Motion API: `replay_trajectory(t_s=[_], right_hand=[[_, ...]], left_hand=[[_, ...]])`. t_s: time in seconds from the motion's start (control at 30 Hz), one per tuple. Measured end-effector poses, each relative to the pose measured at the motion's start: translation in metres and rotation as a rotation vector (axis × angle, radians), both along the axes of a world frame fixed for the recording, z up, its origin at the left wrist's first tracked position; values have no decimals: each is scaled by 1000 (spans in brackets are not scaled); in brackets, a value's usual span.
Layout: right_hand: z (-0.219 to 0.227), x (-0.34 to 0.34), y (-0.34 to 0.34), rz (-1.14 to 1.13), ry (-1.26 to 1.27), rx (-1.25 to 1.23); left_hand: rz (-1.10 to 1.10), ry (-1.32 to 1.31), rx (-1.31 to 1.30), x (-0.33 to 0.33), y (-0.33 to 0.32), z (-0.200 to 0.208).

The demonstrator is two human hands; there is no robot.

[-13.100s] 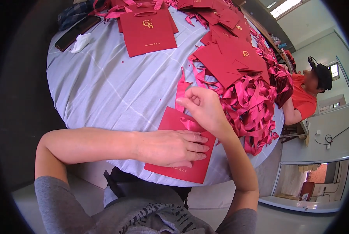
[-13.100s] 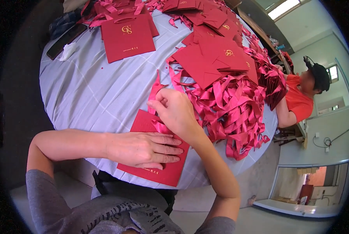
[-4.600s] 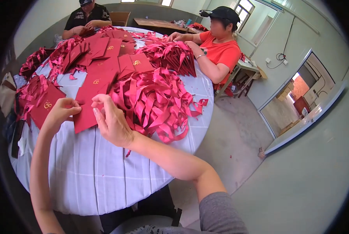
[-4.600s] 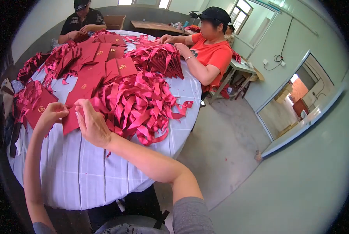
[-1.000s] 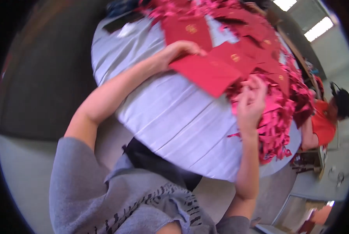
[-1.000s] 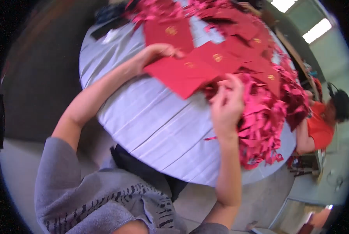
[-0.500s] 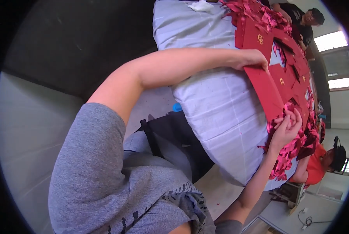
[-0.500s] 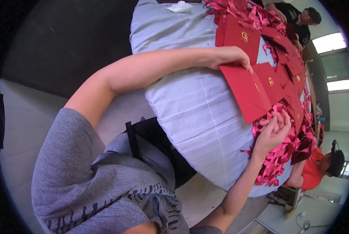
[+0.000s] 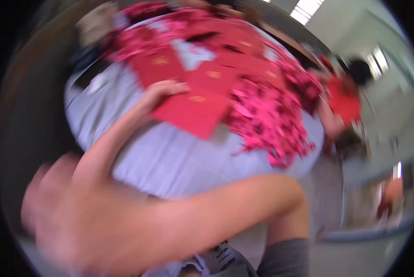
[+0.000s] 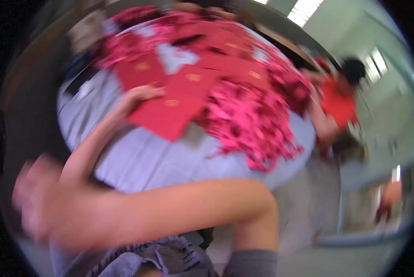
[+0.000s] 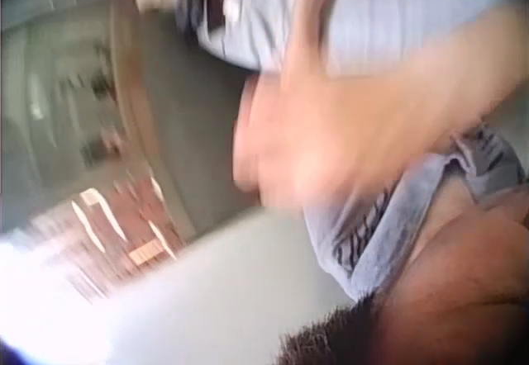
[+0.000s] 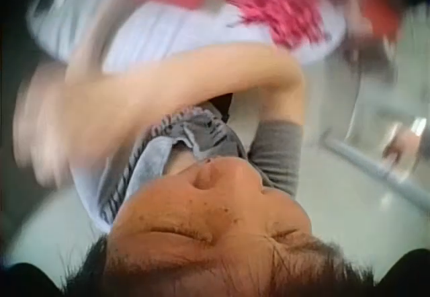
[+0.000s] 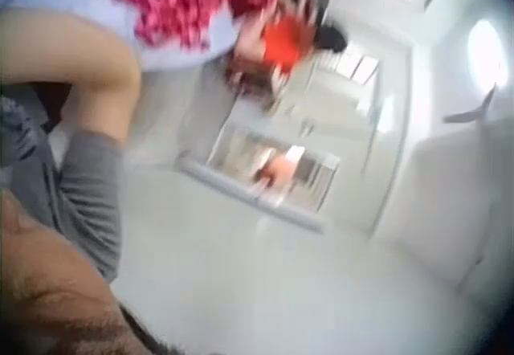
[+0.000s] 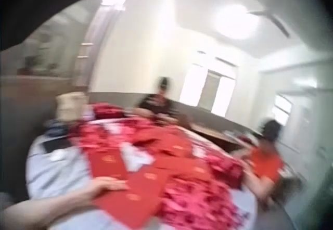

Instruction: The person attaches ribbon handles to paper gift bags by threading ribbons through the bag slots and folding the bags by hand.

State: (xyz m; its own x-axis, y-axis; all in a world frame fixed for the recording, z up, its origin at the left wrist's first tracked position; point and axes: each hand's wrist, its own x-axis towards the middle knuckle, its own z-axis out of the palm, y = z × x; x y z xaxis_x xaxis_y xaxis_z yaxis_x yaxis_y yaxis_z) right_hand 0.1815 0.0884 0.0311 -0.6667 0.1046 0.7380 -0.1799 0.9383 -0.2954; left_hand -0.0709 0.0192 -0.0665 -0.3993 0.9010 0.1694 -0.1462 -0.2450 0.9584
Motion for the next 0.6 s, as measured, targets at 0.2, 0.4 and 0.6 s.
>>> replay_trajectory(t_s=[0.2,0.4,0.6], right_hand=[[-6,83,-6,-434,171,-37],[-10,99,-11,-490,163,-55],[-13,69,-14,-427,165,-90]], left_hand=[[-143,-118,-38,-13,-4,-10],[-129,-72,-97,9,-3,0],[-132,-145,-57,-5,-12,-2]])
